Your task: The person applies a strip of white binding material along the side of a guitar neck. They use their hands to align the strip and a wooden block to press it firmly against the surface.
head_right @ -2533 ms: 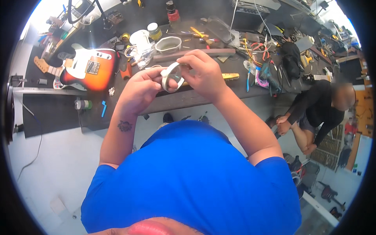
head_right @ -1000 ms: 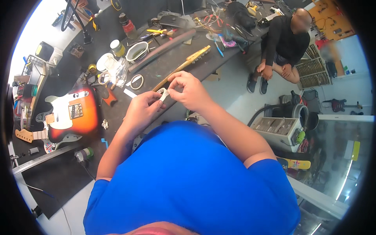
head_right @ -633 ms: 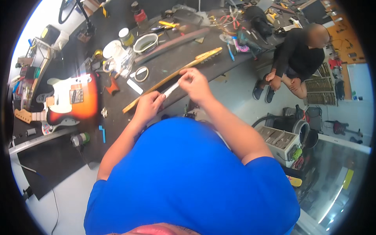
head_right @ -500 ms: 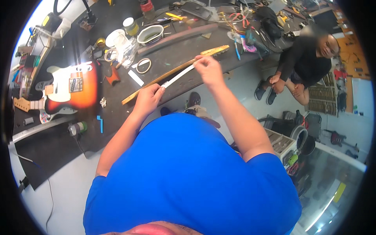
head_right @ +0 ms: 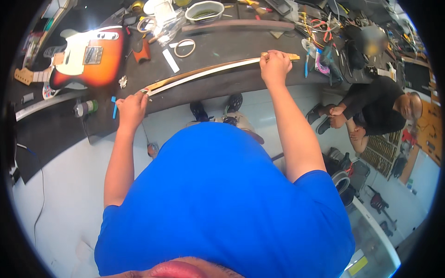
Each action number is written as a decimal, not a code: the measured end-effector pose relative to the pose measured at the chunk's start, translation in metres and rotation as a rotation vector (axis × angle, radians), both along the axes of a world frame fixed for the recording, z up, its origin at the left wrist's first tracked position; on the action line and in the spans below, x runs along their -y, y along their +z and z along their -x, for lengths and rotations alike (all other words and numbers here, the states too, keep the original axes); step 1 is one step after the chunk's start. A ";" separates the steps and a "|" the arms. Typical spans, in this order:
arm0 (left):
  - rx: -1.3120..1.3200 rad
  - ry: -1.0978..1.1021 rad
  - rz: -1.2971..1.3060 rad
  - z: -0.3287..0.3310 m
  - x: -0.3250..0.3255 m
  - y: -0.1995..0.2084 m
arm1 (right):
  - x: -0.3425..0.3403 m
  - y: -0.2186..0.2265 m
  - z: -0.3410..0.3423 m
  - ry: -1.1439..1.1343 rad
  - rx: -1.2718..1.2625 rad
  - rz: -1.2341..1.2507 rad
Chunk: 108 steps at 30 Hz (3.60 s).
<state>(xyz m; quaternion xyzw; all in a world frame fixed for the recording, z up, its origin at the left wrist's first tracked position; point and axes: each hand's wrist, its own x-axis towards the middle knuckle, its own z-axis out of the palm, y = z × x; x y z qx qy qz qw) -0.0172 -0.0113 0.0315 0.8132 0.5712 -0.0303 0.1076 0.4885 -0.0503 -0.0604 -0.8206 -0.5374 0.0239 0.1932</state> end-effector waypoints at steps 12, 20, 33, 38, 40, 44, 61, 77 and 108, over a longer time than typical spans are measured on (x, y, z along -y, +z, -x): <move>0.028 0.216 0.011 0.050 -0.020 -0.037 | -0.006 -0.001 0.029 0.019 0.148 0.034; 0.137 0.256 0.129 0.053 -0.039 -0.068 | -0.005 -0.001 0.026 -0.010 0.155 0.032; 0.048 0.239 0.076 0.059 -0.044 -0.058 | 0.007 0.022 0.038 -0.047 0.231 0.094; 0.199 0.142 -0.134 0.053 -0.046 -0.035 | -0.062 0.046 -0.003 -0.006 0.305 -0.406; 0.272 0.103 -0.122 0.050 -0.019 -0.024 | 0.008 0.013 -0.008 -0.154 0.108 -0.328; 0.416 -0.152 -0.355 -0.008 -0.036 0.037 | 0.122 -0.036 -0.006 -0.410 -0.277 -0.301; 0.571 -1.165 -0.460 -0.233 0.126 0.139 | 0.526 -0.078 0.100 -1.532 -0.541 -0.160; 0.933 -1.624 -0.344 -0.291 0.335 0.230 | 0.509 0.306 0.193 -0.523 0.068 -0.890; 0.641 -0.627 -0.127 -0.286 -0.132 -0.084 | 0.223 0.230 0.212 -0.336 -0.354 -0.448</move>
